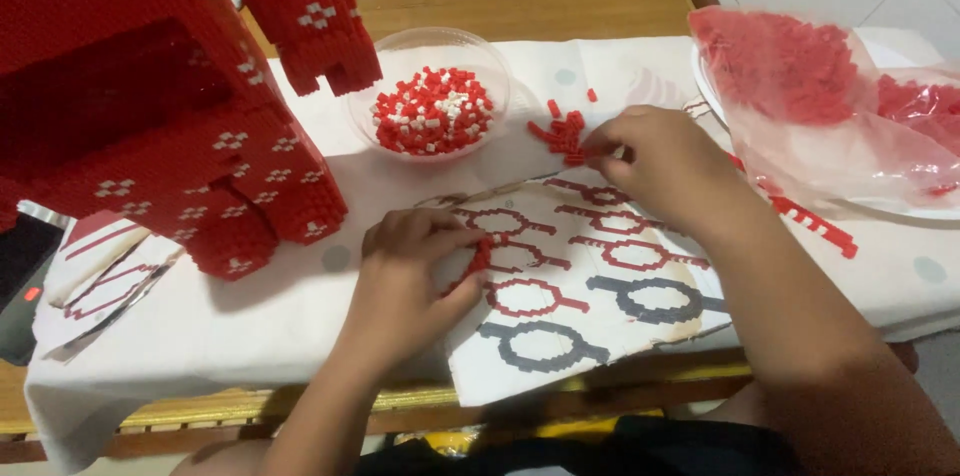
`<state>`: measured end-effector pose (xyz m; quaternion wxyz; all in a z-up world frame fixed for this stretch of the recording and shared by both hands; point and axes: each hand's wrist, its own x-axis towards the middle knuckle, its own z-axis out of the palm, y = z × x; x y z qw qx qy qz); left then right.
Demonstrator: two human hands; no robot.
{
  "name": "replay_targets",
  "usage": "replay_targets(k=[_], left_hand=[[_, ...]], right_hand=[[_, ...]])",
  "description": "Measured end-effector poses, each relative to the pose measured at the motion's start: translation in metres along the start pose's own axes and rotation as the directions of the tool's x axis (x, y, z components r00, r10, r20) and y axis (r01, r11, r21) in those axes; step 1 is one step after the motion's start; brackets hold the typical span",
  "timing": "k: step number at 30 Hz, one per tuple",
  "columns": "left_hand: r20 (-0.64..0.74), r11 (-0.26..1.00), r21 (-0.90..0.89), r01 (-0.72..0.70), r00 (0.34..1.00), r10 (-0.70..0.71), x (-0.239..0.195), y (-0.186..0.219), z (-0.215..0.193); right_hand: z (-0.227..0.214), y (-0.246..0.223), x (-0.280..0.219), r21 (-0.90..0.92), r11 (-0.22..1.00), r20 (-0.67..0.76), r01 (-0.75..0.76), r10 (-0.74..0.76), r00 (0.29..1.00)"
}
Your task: Assembling small red and white plastic toy parts onto a template to create a pixel-art style design.
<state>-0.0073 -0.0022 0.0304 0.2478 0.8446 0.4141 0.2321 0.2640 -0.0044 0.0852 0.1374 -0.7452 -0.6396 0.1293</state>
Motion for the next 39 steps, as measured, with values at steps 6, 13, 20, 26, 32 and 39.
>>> replay_targets(k=[6,13,20,26,32,39], left_hand=[[-0.056,1.000,0.017,-0.013,0.998,0.014,0.001,-0.009,0.010],[-0.046,0.995,0.086,-0.058,0.997,0.062,0.000,-0.020,0.016],[-0.106,0.988,0.070,-0.139,0.984,0.146,-0.001,-0.024,0.020],[-0.107,0.972,0.144,-0.187,0.973,0.203,0.001,-0.026,0.022],[-0.055,0.950,0.237,-0.204,0.973,0.223,0.001,-0.024,0.009],[-0.037,0.954,0.190,-0.233,0.969,0.244,-0.004,-0.038,0.003]], right_hand=[[0.019,-0.004,0.022,-0.198,0.973,0.004,0.118,-0.120,0.993],[0.023,0.006,0.028,-0.255,0.949,-0.016,0.187,-0.197,0.980],[0.022,0.003,-0.001,0.150,0.984,-0.002,0.101,-0.101,0.995],[0.055,0.000,-0.020,0.310,0.886,-0.015,0.346,-0.360,0.933],[0.084,0.008,-0.022,0.340,0.847,-0.013,0.409,-0.430,0.903],[0.081,0.009,-0.026,0.316,0.781,-0.069,0.539,-0.548,0.834]])
